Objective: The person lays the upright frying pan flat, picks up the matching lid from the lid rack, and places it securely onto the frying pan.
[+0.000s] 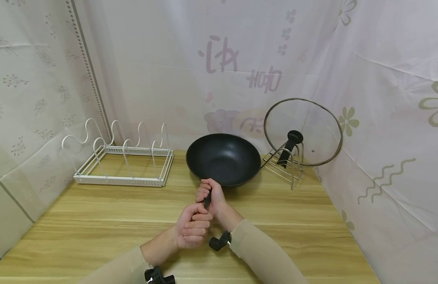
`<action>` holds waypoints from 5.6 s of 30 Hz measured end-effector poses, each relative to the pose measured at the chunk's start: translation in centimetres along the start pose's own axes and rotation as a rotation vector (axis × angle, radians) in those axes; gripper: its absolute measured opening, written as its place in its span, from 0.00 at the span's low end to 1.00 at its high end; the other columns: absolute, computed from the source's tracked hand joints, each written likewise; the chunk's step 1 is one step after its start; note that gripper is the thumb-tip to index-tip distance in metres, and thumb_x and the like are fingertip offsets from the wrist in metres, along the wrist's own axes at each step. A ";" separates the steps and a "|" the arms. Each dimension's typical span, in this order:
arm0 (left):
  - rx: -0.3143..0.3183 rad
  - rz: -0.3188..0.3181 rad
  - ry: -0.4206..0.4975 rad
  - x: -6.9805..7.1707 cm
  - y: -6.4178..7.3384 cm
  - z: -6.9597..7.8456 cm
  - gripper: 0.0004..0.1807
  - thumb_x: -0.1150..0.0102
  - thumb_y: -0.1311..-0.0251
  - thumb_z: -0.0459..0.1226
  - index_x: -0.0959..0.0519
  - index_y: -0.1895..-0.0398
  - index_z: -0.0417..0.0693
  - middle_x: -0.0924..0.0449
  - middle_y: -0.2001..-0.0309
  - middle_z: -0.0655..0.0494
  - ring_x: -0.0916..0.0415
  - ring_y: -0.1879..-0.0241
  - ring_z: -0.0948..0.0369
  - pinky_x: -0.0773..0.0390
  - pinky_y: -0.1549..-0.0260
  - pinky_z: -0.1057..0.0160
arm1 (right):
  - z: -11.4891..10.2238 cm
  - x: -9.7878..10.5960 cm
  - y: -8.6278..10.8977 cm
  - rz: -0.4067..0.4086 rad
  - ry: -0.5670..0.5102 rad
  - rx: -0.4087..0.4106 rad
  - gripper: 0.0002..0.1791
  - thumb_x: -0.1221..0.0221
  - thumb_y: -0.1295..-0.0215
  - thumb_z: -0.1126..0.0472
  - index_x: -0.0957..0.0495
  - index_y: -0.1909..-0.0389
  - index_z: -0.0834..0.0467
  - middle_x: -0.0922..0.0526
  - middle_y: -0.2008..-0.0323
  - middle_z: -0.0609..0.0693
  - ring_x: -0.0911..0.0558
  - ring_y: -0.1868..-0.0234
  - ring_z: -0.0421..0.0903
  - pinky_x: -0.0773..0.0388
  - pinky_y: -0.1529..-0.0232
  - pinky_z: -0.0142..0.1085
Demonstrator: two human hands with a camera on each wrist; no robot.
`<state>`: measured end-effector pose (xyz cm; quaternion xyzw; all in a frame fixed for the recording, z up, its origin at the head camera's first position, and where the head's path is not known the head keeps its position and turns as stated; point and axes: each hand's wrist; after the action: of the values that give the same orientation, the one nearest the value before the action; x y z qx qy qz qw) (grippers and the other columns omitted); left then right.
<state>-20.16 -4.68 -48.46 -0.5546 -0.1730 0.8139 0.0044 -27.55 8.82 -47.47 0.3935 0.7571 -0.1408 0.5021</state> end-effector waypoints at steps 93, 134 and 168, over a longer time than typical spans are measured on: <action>-0.147 0.996 -1.197 -3.6 7.9 4.3 0.38 0.59 0.14 0.55 0.32 0.25 0.26 0.18 0.38 0.29 0.10 0.45 0.43 0.09 0.48 0.47 | -8.7 5.9 12.4 0.175 0.823 0.058 0.27 0.58 0.10 0.48 0.33 0.28 0.65 0.15 0.39 0.52 0.14 0.39 0.48 0.15 0.34 0.54; -0.221 0.986 -1.492 -3.9 2.4 0.7 0.33 0.39 0.20 0.42 0.33 0.16 0.49 0.18 0.55 0.46 0.18 0.69 0.58 0.22 0.71 0.66 | -17.3 9.3 8.4 0.643 1.076 0.528 0.28 0.46 0.13 0.59 0.35 0.19 0.62 0.18 0.56 0.40 0.12 0.61 0.40 0.10 0.57 0.35; -0.237 1.006 -1.496 -4.0 2.5 0.5 0.35 0.36 0.22 0.42 0.32 0.15 0.50 0.16 0.52 0.44 0.15 0.66 0.59 0.18 0.70 0.66 | -17.6 9.7 7.5 0.627 0.932 0.469 0.30 0.48 0.12 0.57 0.38 0.16 0.60 0.23 0.57 0.41 0.17 0.67 0.37 0.13 0.60 0.32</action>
<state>-18.62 -7.98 -45.37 0.1115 0.0494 0.8443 -0.5218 -35.23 28.80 -46.55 0.7181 0.6940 0.0381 0.0352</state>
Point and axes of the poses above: each hand's wrist, its own y-axis away from the middle knuckle, its own x-axis out of the back of the hand, z = x × y
